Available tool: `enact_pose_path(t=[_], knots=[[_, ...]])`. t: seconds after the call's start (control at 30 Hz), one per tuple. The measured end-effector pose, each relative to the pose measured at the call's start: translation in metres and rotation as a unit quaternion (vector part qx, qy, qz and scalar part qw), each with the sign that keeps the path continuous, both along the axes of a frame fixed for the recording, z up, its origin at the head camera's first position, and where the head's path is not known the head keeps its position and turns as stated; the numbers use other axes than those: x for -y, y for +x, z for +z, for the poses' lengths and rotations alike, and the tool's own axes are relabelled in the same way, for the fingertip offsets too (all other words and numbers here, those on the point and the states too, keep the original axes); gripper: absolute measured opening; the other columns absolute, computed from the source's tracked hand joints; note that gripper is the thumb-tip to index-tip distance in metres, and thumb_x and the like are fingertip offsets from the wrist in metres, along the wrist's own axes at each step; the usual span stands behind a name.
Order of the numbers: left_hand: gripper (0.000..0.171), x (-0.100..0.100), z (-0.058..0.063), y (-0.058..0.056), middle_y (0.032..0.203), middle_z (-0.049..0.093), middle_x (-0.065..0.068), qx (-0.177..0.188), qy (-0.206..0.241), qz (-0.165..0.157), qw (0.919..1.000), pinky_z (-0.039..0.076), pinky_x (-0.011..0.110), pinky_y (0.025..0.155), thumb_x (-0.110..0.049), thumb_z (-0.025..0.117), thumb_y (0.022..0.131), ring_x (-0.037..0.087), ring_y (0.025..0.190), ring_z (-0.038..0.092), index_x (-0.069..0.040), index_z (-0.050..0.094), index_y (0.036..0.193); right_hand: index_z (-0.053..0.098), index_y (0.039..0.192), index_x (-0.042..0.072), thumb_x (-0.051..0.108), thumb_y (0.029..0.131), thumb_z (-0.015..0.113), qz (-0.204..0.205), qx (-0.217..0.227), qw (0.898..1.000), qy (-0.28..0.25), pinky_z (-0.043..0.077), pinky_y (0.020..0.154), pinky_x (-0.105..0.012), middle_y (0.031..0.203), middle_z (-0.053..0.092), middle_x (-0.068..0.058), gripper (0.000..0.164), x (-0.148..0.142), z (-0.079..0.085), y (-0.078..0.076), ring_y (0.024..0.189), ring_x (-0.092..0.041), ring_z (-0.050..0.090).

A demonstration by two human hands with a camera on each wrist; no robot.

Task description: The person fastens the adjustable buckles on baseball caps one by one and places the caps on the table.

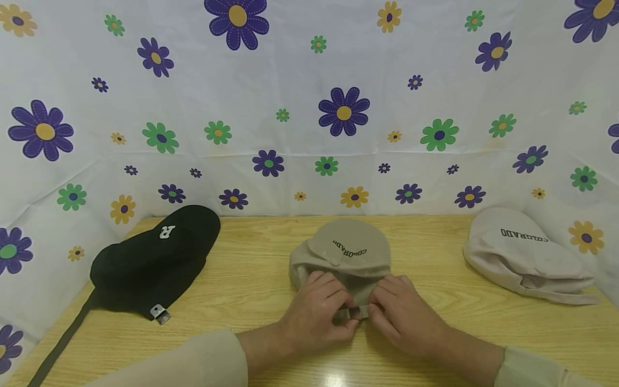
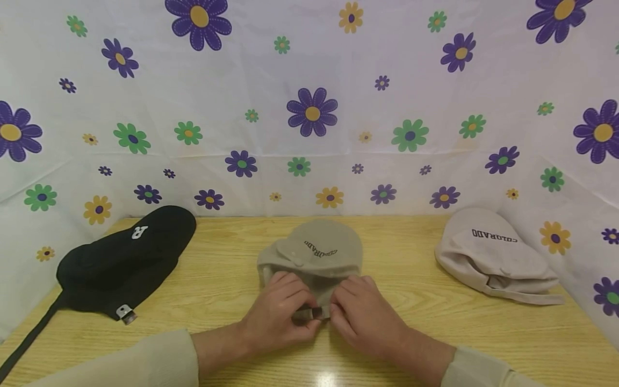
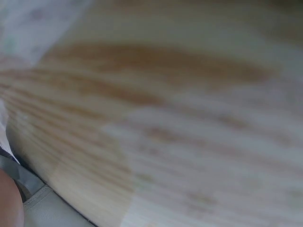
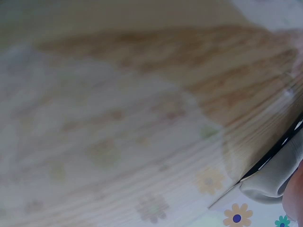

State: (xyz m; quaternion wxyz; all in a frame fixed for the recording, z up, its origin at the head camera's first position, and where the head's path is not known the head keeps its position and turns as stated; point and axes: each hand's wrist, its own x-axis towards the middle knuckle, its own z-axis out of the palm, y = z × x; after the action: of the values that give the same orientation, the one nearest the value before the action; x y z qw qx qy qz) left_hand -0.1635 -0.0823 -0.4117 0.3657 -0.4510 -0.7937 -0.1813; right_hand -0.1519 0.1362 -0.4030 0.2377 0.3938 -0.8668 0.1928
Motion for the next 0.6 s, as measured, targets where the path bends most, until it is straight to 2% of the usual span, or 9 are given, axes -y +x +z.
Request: enact_pose_path(t=[0.6], knots=[[0.024,0.0001,0.0002,0.0001,0.079,0.062,-0.012,-0.002,0.001,0.002,1.0,0.044,0.025,0.08,-0.027,0.082,0.068,0.006,0.078,0.055,-0.02,0.065,0.082,0.05,0.078,0.025,0.011,0.086,0.062,-0.003,0.003,1.0,-0.006,0.03,0.076,-0.022,0.081,0.041,0.017,0.02,-0.0009,0.0005,0.0003,0.08,-0.001,0.04]])
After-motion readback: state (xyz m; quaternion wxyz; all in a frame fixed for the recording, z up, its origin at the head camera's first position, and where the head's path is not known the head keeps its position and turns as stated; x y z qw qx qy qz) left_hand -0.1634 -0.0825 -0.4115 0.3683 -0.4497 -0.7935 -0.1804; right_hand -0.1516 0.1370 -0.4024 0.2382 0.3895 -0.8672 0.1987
